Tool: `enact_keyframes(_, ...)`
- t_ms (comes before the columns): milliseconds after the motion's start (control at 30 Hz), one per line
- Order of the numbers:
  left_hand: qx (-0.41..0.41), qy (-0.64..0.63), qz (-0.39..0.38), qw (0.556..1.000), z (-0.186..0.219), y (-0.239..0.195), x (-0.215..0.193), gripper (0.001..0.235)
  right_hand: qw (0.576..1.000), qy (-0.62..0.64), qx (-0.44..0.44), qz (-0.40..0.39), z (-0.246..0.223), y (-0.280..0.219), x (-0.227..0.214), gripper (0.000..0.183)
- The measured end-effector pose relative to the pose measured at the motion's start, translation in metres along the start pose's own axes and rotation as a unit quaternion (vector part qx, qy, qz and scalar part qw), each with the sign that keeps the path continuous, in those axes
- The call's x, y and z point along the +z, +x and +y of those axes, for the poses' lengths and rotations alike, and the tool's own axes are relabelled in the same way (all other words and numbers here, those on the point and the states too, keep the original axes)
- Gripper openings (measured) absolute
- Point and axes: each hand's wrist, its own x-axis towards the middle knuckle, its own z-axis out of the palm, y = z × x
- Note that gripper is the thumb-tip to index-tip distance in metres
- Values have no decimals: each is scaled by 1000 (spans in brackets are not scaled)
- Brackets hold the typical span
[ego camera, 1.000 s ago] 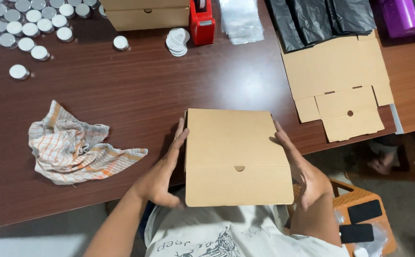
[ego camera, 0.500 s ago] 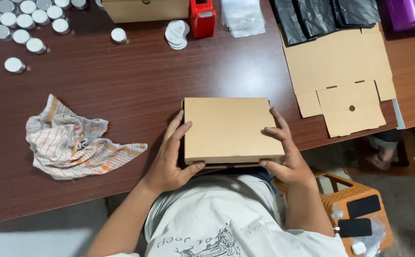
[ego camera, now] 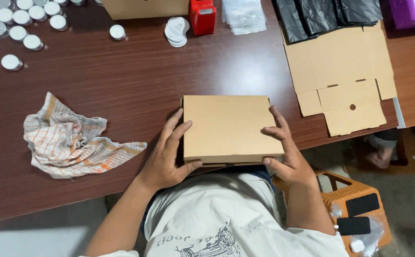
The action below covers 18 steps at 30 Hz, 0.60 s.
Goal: Folding a cardboard box, filling it with small jars, and placing the box into a plastic shipping mailer.
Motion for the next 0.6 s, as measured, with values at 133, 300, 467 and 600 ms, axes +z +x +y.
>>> enact_keyframes(133,1,6,-6,1000,2,2,-3,86,1000,-3,-4,-4,0,0,0,61)
enact_keyframes(300,19,52,6,998,-5,0,1,81,1000,-8,-2,-2,0,1,0,57)
enact_keyframes(467,17,15,19,1000,-4,0,2,83,1000,18,-5,-13,6,0,-1,70)
enact_keyframes(600,8,-8,32,999,-6,-1,10,90,999,42,1,25,19,-7,8,56)
